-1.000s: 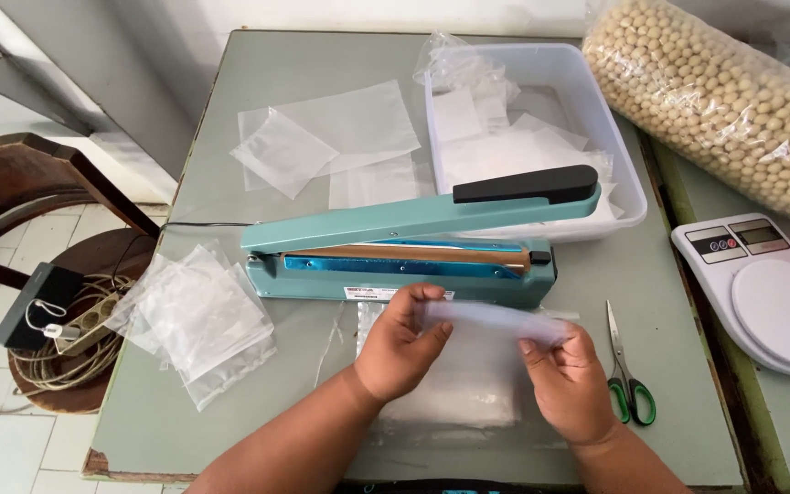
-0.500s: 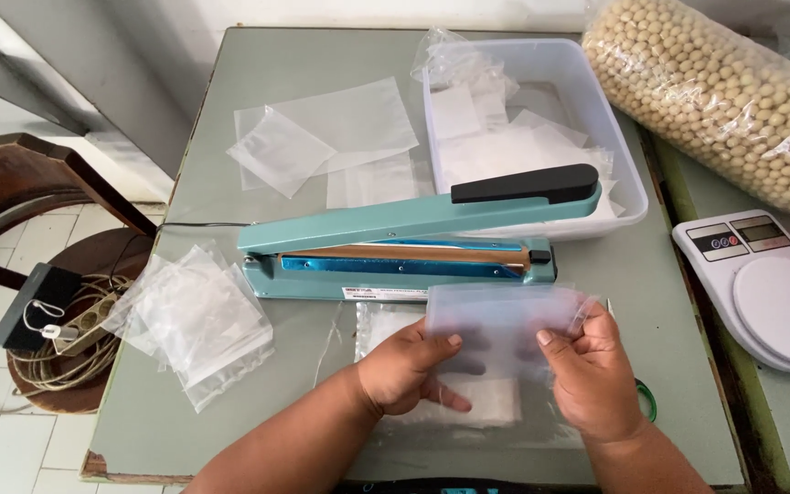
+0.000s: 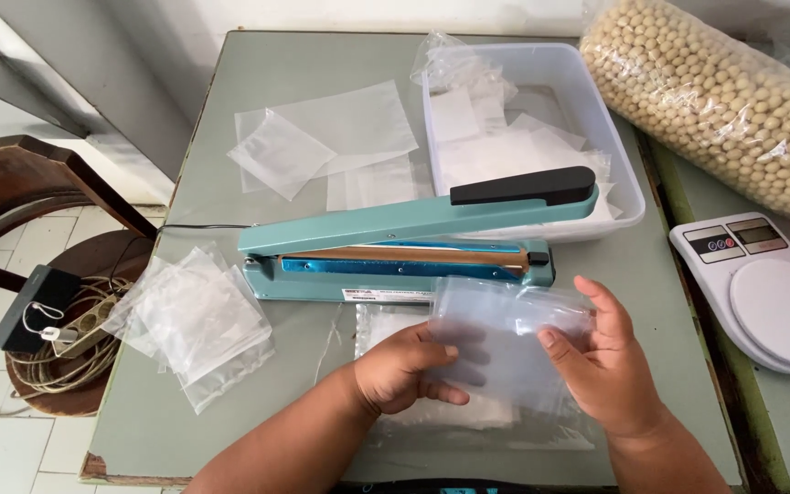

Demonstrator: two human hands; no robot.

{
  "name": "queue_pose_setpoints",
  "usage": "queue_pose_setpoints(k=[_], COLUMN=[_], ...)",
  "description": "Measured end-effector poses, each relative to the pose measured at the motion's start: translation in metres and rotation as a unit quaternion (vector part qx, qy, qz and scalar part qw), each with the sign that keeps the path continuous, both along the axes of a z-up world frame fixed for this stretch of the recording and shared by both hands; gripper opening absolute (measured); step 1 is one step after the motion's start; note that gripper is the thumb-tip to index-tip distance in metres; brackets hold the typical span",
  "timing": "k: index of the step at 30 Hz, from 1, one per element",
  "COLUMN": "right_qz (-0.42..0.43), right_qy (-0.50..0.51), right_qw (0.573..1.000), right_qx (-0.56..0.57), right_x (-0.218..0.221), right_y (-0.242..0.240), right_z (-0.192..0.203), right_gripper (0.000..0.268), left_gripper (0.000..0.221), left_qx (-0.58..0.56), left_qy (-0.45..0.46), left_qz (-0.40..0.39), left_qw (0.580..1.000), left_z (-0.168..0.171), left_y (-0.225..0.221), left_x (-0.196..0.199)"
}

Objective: Trimming and heat-sealing small plastic bags at a workstation for food packaging.

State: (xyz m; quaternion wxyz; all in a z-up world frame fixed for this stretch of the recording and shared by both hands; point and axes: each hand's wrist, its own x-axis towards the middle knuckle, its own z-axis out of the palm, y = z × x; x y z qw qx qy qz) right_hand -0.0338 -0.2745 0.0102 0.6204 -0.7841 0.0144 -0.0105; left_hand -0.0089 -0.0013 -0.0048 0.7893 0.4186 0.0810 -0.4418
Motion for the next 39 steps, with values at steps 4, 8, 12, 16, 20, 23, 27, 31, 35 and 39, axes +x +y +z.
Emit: queue_pose_setpoints(k=[4,8,12,16,20,23,27,31,35,39], right_qz=[0.01,0.012,0.042,0.084,-0.072,-0.039,0.03,-0.152,-0.249,-0.277], right_qy=[0.004,0.027,0.107,0.21,0.258,0.227,0.108,0.139,0.003,0.03], right_qw=[0.998,0.978,0.96,0.972,0.961,0.969,0.992,0.977,0.966,0.959], right_qx=[0.059,0.204,0.255,0.063,-0.075,-0.094,-0.059,0.052,0.065,0.04], right_x=[0.0,0.002,0.003,0.004,0.004,0.004,-0.008,-0.001,-0.009,-0.033], right_y=[0.0,0.0,-0.002,0.005,0.014,0.002,-0.021,-0.071,-0.097,-0.117], right_z=[-0.001,-0.012,-0.012,-0.002,0.008,0.013,-0.009,-0.036,0.001,0.0], right_gripper=[0.08,0.094,0.094,0.033,0.029,0.019,0.026,0.017,0.019,0.025], left_gripper=[0.048,0.029,0.031,0.03,0.022,0.014,0.016,0.04,0.09,0.058], left_qx=[-0.002,0.036,0.031,0.046,0.167,0.244,0.224,0.322,0.494,0.518], left_qy=[0.01,0.006,0.009,-0.058,-0.235,-0.478,-0.47,-0.681,-0.659,-0.662], left_qz=[0.012,0.042,0.059,0.025,0.01,0.025,0.022,0.011,-0.202,-0.199], left_qw=[1.0,0.998,0.998,0.997,0.958,0.843,0.853,0.657,0.53,0.504], left_z=[-0.003,-0.014,-0.013,-0.018,-0.029,-0.02,-0.016,-0.038,-0.033,-0.05], left_y=[0.0,-0.008,-0.008,-0.007,-0.009,-0.006,-0.004,-0.003,-0.014,-0.019], left_x=[0.001,0.0,-0.001,-0.001,-0.006,-0.005,-0.004,0.0,-0.005,-0.003])
